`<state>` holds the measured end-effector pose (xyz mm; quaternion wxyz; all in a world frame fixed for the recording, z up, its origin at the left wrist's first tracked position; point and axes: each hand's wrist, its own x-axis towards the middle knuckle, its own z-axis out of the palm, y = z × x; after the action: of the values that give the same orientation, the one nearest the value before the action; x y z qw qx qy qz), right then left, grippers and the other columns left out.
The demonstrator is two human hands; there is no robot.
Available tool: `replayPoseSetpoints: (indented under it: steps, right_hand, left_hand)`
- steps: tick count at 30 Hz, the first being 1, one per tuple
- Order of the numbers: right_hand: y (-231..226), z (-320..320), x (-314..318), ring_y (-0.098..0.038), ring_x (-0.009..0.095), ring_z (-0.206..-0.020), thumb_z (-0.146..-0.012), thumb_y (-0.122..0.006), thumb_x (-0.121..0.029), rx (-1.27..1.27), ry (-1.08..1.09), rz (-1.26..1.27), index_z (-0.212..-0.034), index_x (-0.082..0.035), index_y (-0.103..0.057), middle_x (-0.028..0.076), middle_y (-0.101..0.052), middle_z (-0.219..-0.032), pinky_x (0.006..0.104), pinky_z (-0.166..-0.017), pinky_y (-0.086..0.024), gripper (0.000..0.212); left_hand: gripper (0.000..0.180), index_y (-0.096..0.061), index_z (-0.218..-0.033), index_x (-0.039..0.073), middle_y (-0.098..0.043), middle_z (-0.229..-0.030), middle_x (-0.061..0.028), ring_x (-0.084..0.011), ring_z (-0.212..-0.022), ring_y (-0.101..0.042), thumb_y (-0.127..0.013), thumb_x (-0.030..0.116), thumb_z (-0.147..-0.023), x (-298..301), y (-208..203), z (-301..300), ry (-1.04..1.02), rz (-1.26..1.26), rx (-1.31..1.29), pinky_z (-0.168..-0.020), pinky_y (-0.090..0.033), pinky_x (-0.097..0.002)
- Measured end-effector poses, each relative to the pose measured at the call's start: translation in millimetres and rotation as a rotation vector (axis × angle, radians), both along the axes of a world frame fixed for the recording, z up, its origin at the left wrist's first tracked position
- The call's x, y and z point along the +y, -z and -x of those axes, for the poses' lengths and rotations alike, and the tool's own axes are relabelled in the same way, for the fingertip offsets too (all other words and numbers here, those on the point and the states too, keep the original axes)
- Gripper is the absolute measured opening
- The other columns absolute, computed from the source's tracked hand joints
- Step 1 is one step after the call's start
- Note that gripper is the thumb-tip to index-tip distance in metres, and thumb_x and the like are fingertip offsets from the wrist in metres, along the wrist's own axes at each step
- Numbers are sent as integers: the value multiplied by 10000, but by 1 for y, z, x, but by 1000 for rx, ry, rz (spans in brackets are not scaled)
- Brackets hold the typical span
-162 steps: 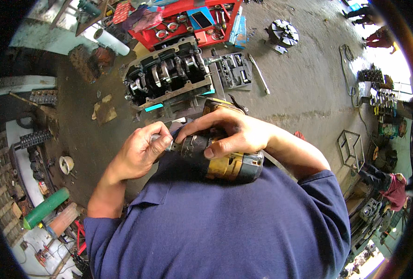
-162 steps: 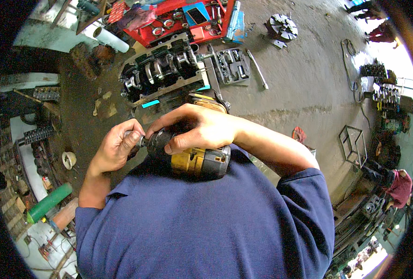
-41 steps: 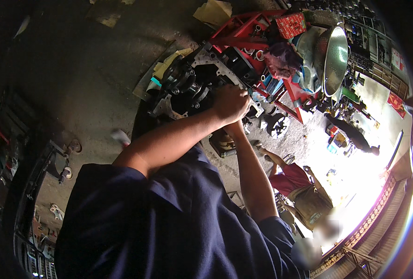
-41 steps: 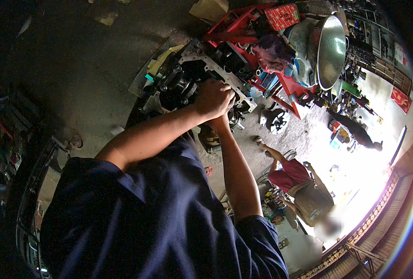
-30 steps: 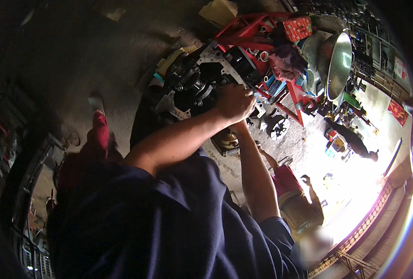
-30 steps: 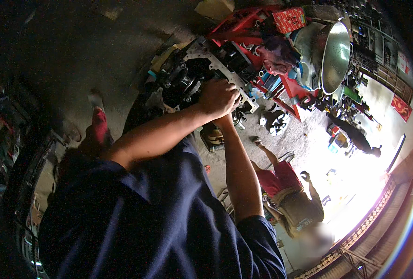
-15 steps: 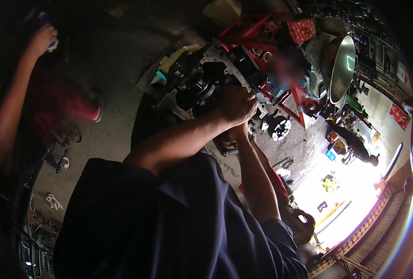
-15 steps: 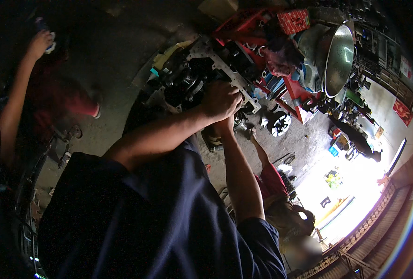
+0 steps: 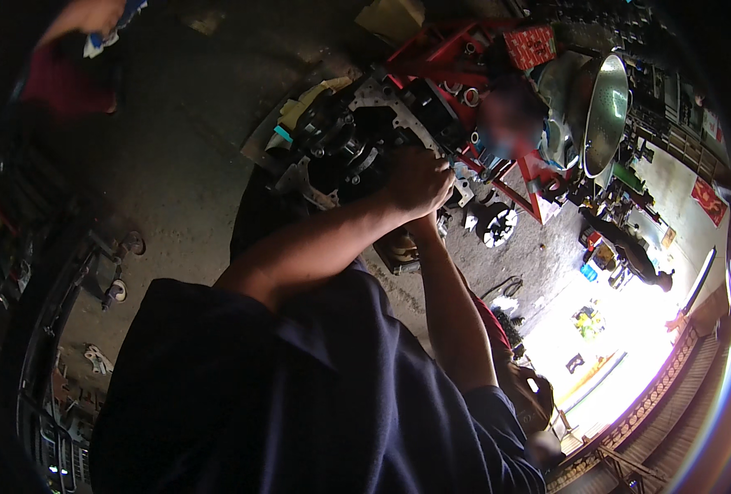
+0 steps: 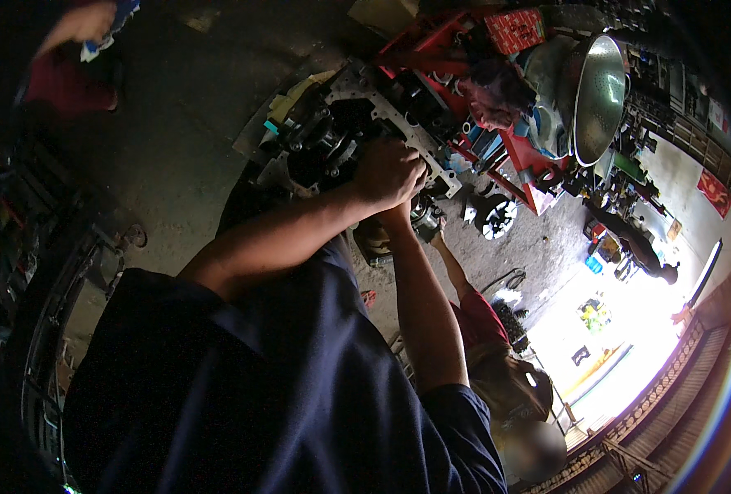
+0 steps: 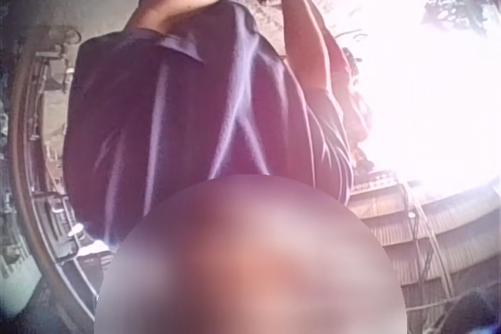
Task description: The person cleans the crankshaft and engine block with a cloth, then uses a torque wrench to tighten bolts on the crankshaft. Another person assists by holding the crankshaft in place.
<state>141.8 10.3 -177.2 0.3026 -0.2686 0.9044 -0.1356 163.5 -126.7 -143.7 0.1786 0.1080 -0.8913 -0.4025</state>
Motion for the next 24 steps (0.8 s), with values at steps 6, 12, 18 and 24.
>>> replayPoseSetpoints:
  steps: [6, 12, 18, 24]
  right_hand:
    - [5, 11, 2, -543, 344, -1171, -816, -693, -243, -33, -74, -25, -1310, -113, -518, 165, -557, -1287, 440, -954, -451, 540]
    - [3, 18, 3, -543, 345, -1170, -805, -703, -244, -42, -98, -31, -1305, -110, -516, 166, -552, -1290, 437, -952, -453, 551]
    - [5, 28, 0, -543, 347, -1169, -794, -713, -245, -53, -124, -35, -1300, -108, -514, 168, -546, -1293, 435, -951, -456, 562]
    - [5, 38, 0, -544, 348, -1168, -783, -723, -246, -81, -161, -31, -1296, -105, -511, 170, -540, -1296, 433, -949, -459, 573]
  left_hand:
    - [177, -665, -774, 140, -649, -815, -23, -224, -794, -636, -665, 317, -786, -2, 0, -3, -5, -43, -59, -721, -486, -434]
    - [170, -678, -790, 141, -656, -827, -20, -218, -800, -636, -654, 309, -800, -8, 6, -6, -21, -22, -65, -732, -484, -427]
    - [169, -648, -778, 139, -627, -810, -29, -220, -815, -613, -732, 274, -723, -5, 11, -5, -84, -42, -41, -747, -475, -413]
    - [273, -641, -832, 131, -609, -842, -27, -221, -844, -600, -780, 293, -661, 2, 14, -5, -166, -30, -45, -740, -455, -435]
